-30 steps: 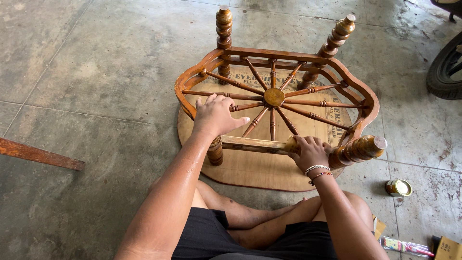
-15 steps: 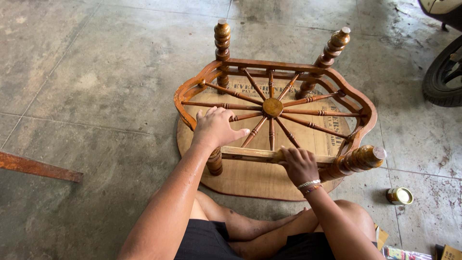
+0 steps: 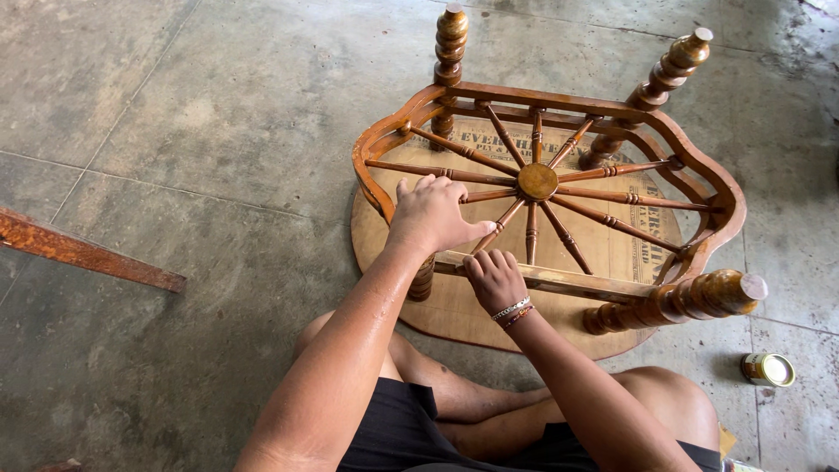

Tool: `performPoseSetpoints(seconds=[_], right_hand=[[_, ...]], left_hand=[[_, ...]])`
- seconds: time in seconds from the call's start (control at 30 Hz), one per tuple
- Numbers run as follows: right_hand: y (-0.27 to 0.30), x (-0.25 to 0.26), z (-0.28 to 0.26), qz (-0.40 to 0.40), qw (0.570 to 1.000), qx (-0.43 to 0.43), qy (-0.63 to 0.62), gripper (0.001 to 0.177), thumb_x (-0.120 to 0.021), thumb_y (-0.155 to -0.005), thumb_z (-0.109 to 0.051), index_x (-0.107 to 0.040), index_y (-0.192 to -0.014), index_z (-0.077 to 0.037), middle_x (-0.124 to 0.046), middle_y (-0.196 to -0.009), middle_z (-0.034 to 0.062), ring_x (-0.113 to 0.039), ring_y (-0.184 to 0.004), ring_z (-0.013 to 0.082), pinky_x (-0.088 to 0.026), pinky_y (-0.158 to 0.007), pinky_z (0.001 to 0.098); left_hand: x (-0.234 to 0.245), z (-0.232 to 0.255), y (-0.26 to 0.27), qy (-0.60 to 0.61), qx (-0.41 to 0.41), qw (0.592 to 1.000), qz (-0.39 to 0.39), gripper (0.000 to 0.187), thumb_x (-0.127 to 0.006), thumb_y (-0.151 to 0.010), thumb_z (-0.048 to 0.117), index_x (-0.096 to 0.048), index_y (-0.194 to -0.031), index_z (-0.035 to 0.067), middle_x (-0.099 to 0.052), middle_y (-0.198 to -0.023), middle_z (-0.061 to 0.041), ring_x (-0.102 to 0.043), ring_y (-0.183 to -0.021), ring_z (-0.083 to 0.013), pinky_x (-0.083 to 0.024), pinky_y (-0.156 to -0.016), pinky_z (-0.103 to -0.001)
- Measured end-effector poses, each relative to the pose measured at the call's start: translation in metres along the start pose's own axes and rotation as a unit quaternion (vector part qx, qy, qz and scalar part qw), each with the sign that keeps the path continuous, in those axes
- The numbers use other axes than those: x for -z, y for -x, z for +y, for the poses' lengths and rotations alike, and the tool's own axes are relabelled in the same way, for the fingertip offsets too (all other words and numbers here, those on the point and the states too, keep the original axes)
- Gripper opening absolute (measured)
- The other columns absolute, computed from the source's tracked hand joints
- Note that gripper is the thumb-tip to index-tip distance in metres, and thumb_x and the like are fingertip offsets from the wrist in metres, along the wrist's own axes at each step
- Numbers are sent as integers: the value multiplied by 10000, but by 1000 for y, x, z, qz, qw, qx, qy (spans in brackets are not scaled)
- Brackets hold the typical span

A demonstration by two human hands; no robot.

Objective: The person sands a wooden stool frame using sandpaper, cuts a piece of sandpaper with scissors, and wipes the dust away with a cloth.

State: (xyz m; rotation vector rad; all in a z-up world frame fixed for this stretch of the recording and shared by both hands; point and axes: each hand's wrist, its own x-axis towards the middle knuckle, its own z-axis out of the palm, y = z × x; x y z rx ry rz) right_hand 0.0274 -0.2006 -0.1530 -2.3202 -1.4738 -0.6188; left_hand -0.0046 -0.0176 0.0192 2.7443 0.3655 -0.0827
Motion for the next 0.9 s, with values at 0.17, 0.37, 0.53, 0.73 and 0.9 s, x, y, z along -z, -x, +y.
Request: performPoseSetpoints(seconds=[0.17,0.37,0.53,0.73,0.9], right_hand=[[-1,-1,2,-35,999,-35,-19,154,-653,-883,-139,-592,-1017,-94,-566,-903,70,-558,-851,272,-453,-773,410],[3,-14,-4,-27,999,-45,-6,92,-618,-908,-105,-577,-988,-82,-570,-920,80,-541,-848,279,-444,-791,423],[9,-23,-9,-7,999,-41,11,82,-623,-903,-97,-594,-978,-80,-594,-936,83,-549,-858,284,-445,-789,431],[-14,-42,-22,39,999,32,19,240,-624,-856,-139,-626,-1090,-87,-637,-1048,91,-592,-1010,288,-484,-919,450],[-9,-42,-25,-34,999,14,21,238,-636,-873,-135,-652,-1105,-83,-646,-1067,100,-600,-1006,293,-465,-845,436]], left_hand=[[-1,-3,-2,22,1,1000,-20,797,-714,-710,750,-670,-1247,163,-622,-1354,-91,-476,-1367,-252,-231,-1185,-528],[7,1,-3,12,9,998,-66,805,-685,-711,763,-661,-1261,175,-607,-1386,-71,-479,-1380,-231,-238,-1190,-550],[8,4,-3,-2,-5,996,-88,847,-681,-697,794,-639,-1278,179,-565,-1406,-82,-418,-1405,-249,-154,-1191,-609],[9,4,-1,-10,6,995,-100,844,-664,-725,780,-640,-1307,169,-600,-1396,-89,-465,-1398,-245,-188,-1220,-587],[14,7,1,-29,19,994,-107,808,-671,-761,741,-652,-1302,141,-610,-1408,-86,-476,-1407,-248,-206,-1232,-600]])
